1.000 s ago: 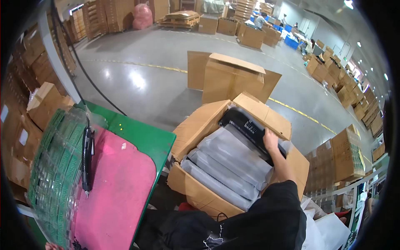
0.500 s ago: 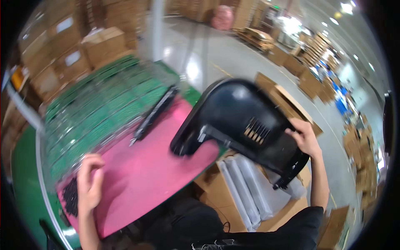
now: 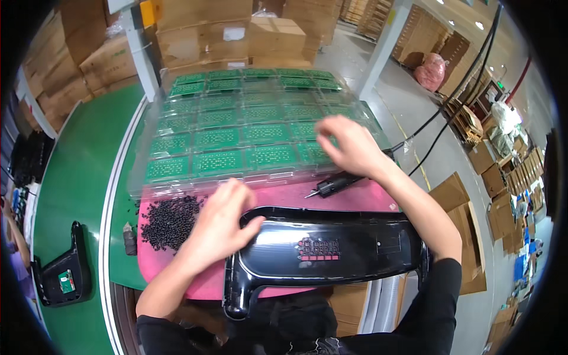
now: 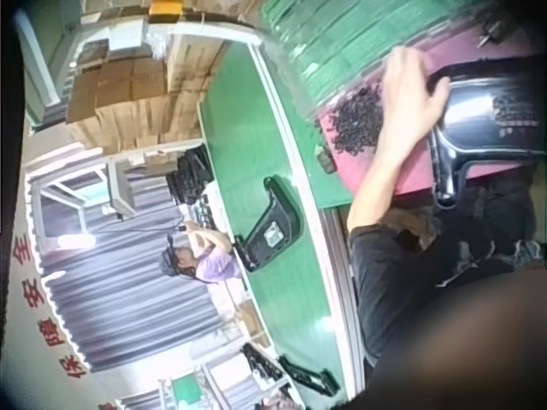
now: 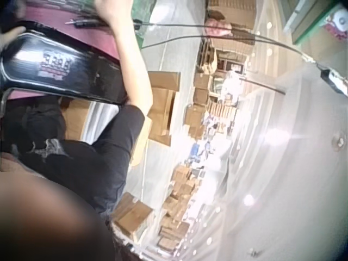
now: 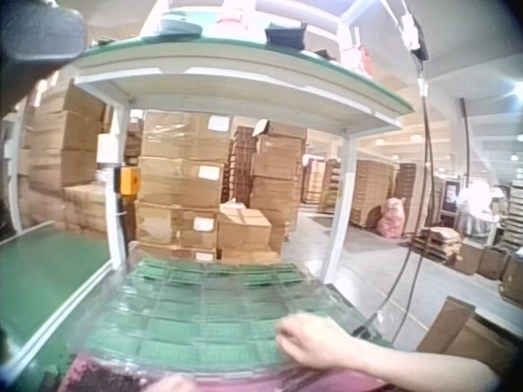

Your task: The recorder is installing circuit boards into plastic housings using a power screwdriver on an assembly line.

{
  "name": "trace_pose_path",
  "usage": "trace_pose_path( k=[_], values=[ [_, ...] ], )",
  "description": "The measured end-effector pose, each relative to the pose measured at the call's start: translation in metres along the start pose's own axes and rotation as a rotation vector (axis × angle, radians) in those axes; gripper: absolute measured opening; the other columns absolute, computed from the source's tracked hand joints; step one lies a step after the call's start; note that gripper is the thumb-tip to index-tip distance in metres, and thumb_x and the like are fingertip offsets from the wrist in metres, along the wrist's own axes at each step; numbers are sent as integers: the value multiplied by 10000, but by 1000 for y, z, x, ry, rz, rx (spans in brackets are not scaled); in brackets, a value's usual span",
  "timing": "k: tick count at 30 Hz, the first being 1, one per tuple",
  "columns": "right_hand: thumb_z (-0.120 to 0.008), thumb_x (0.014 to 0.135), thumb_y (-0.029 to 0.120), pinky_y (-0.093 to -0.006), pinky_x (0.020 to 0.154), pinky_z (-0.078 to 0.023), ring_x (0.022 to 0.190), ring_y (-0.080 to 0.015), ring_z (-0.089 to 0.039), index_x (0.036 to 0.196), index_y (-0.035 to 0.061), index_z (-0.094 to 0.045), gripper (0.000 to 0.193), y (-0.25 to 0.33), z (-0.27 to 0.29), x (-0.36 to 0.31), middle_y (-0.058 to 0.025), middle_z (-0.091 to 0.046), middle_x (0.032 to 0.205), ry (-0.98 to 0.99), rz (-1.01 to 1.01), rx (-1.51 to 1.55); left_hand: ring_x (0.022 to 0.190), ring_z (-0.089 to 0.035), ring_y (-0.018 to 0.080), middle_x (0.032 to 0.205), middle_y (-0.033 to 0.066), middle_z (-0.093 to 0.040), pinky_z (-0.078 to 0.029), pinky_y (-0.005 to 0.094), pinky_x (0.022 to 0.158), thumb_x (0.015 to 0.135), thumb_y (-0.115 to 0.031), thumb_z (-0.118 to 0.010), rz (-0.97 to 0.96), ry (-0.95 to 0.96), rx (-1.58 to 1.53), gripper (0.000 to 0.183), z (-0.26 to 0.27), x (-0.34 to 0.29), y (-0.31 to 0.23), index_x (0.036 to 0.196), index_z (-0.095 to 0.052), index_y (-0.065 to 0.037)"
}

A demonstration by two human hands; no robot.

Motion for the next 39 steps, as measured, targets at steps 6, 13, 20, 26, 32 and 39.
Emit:
trace_pose_path(
  k=[6,13,20,26,32,39],
  values=[
    [-537,875,168,-473,929,-448,1180,-275,-518,1103,72,-612,259,-128,-96,91,-100,-550,1251,-40,-186,-637,1086,-565,286,1165,118,-563,-472,397,868,676,52,-644,-253,243,180,656,-24,2,-4,1309,-510,-51],
    [-406,984,199,-473,1098,-342,1420,-234,-328,1312,127,-552,366,-155,-126,136,-40,-334,1553,297,-341,-660,989,-556,276,1075,131,-526,-444,405,833,758,-2,-584,-224,256,298,507,-21,-3,-10,1257,-549,-82],
    [-450,939,146,-448,1073,-364,1344,-197,-417,1283,37,-545,373,-145,-113,116,-47,-463,1437,-18,-114,-821,1103,-548,260,1161,87,-586,-407,405,969,763,-37,-582,-238,148,329,272,-27,-9,-7,1035,-586,-48],
    [-589,804,-6,-411,994,-417,1143,-267,-544,1140,32,-598,338,-63,-36,74,-104,-594,1163,-402,13,-375,1105,-555,279,1064,110,-605,-417,406,936,683,39,-597,-120,149,303,271,-22,-14,-8,942,-598,-38],
    [-571,798,-83,-398,930,-486,1070,-344,-612,1087,-19,-609,298,57,20,-16,-168,-626,1107,-210,82,417,1220,-499,392,1288,200,-519,-424,453,1022,661,31,-767,-239,-360,132,608,5,1,-23,1219,-532,-24],
    [-574,826,-152,-305,952,-483,1129,-206,-604,1241,-47,-548,429,98,27,-80,-128,-626,1133,-48,-24,749,1122,-598,334,1159,131,-630,-483,422,915,577,-50,-822,-381,-277,85,692,4,2,-21,1231,-599,-10]
  ],
)
Point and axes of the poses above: each hand's wrist, its own x-axis towards the middle knuckle, its own z-axis out of the back of the hand, y = z × x, the point moved 3 cm from there along x, towards the middle knuckle
